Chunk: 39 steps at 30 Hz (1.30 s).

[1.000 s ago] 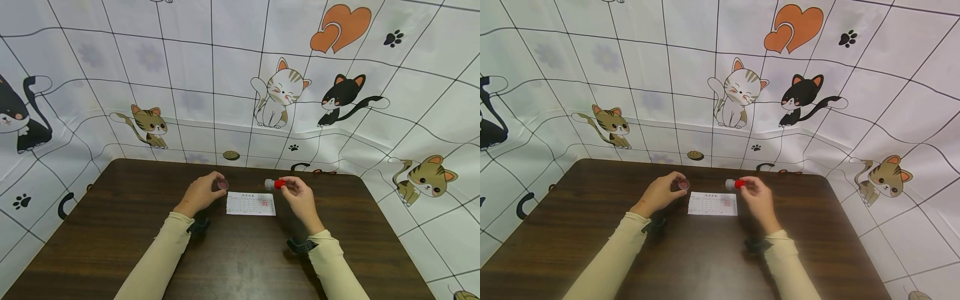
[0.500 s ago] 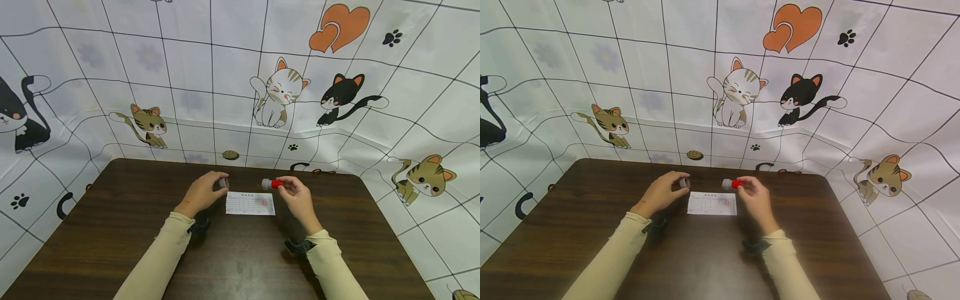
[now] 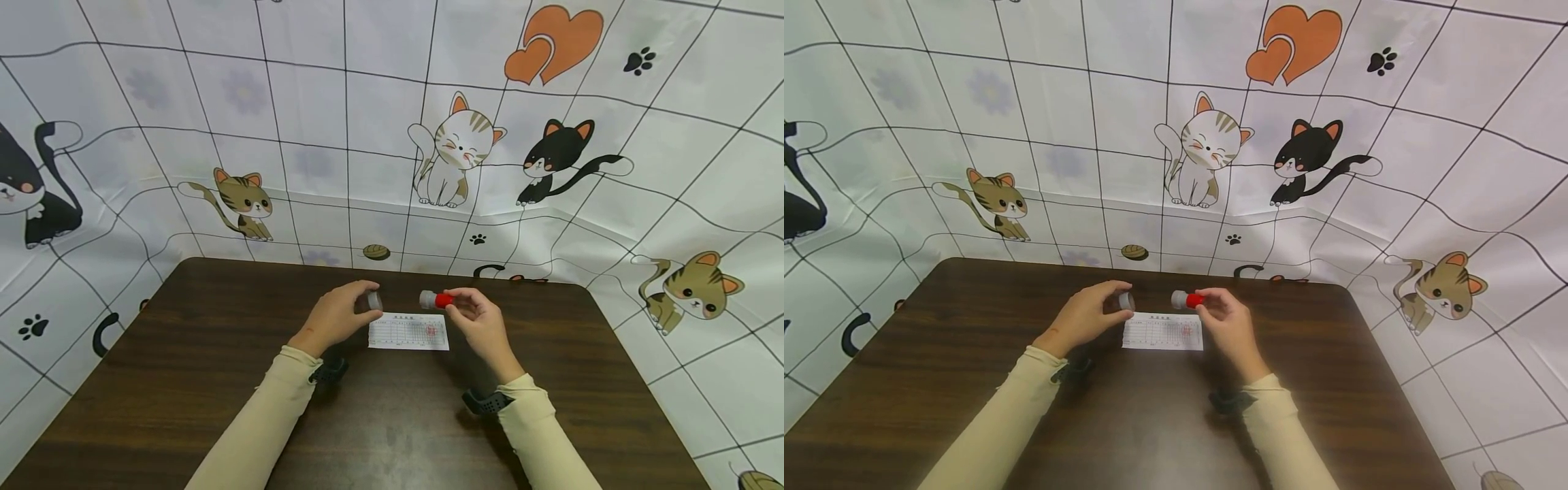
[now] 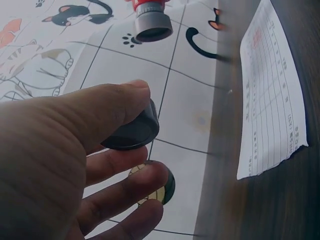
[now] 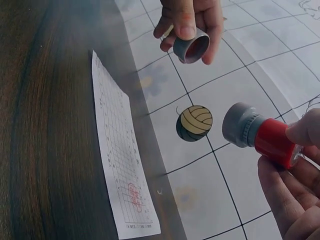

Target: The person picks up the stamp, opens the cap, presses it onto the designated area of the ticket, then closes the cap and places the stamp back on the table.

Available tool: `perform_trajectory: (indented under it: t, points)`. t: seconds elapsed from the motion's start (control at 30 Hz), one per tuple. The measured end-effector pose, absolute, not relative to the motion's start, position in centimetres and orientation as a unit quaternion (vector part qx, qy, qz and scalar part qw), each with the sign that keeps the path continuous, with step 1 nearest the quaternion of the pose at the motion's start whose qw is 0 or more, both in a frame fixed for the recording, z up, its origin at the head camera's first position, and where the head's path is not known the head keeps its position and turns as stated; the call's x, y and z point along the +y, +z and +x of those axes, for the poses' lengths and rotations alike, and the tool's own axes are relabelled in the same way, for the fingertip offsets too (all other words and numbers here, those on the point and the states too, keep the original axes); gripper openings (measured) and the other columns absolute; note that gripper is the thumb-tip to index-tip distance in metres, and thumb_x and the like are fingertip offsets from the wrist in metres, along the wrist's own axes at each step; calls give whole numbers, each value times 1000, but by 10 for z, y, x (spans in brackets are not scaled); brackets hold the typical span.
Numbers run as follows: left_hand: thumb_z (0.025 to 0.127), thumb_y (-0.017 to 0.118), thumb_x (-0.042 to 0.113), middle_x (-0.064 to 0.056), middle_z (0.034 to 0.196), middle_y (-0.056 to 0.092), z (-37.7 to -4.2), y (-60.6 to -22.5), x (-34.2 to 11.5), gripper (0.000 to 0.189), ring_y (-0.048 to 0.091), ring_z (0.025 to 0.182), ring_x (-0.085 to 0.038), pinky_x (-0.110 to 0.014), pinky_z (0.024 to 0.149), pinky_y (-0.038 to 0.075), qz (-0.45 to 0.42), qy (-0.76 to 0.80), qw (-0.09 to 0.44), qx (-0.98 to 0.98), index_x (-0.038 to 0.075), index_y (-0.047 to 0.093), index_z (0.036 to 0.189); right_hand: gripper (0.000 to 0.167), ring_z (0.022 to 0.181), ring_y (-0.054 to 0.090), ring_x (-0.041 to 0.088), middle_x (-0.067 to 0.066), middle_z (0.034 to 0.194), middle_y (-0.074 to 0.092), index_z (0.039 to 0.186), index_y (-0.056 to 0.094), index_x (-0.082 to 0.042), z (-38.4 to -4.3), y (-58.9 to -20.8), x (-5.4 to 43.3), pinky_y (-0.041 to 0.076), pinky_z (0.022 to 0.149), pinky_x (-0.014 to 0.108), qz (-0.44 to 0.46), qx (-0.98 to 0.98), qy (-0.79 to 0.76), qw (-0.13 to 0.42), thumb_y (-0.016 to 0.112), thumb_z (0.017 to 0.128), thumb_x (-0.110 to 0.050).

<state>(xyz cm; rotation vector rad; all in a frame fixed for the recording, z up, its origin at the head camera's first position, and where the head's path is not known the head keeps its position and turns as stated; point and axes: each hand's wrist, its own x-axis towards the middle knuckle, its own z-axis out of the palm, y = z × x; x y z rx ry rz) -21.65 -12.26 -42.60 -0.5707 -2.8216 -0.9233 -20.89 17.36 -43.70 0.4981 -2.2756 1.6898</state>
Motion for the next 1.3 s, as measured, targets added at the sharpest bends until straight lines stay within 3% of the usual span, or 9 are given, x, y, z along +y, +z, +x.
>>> perform_trajectory:
  t: [0.17, 0.3, 0.53, 0.87, 1.1, 1.3]
  points:
    - [93, 79, 36, 2, 108, 70, -216, -425, -119, 47, 65, 92, -15, -37, 77, 56, -186, -314, 59, -929, 15, 65, 133, 29, 106, 69, 44, 29, 123, 68, 121, 65, 13, -193, -415, 164, 55, 87, 16, 185, -784, 579, 126, 70, 92, 10]
    - [94, 78, 39, 4, 107, 69, -215, -425, -117, 46, 64, 90, -13, -36, 77, 56, -188, -312, 61, -929, 16, 66, 132, 30, 104, 70, 42, 29, 121, 69, 120, 65, 13, -190, -413, 161, 55, 87, 16, 199, -782, 577, 126, 72, 91, 10]
    - [95, 77, 39, 3, 106, 68, -214, -424, -113, 47, 63, 90, -15, -34, 76, 55, -199, -314, 63, -926, 15, 66, 134, 30, 106, 72, 34, 18, 121, 72, 120, 71, 0, -204, -437, 164, 56, 90, 19, 208, -773, 587, 121, 77, 91, 1]
    - [95, 77, 38, 1, 103, 67, -208, -422, -105, 48, 61, 89, -18, -31, 77, 54, -209, -309, 65, -925, 13, 66, 135, 30, 101, 73, 31, 18, 117, 73, 119, 72, -1, -200, -436, 157, 58, 87, 22, 228, -775, 580, 106, 78, 90, -1]
    - [94, 78, 35, -6, 108, 73, -205, -423, -101, 48, 69, 96, -25, -38, 83, 59, -220, -324, 58, -918, 12, 66, 134, 29, 101, 73, 36, 21, 117, 73, 120, 71, 1, -198, -436, 154, 59, 83, 24, 238, -769, 585, 98, 77, 91, 0]
    - [93, 79, 34, -9, 110, 74, -205, -424, -100, 45, 70, 98, -28, -42, 86, 60, -225, -335, 59, -913, 10, 66, 130, 29, 99, 74, 31, 19, 117, 73, 119, 72, 0, -197, -436, 153, 60, 82, 25, 243, -768, 585, 96, 77, 91, -1]
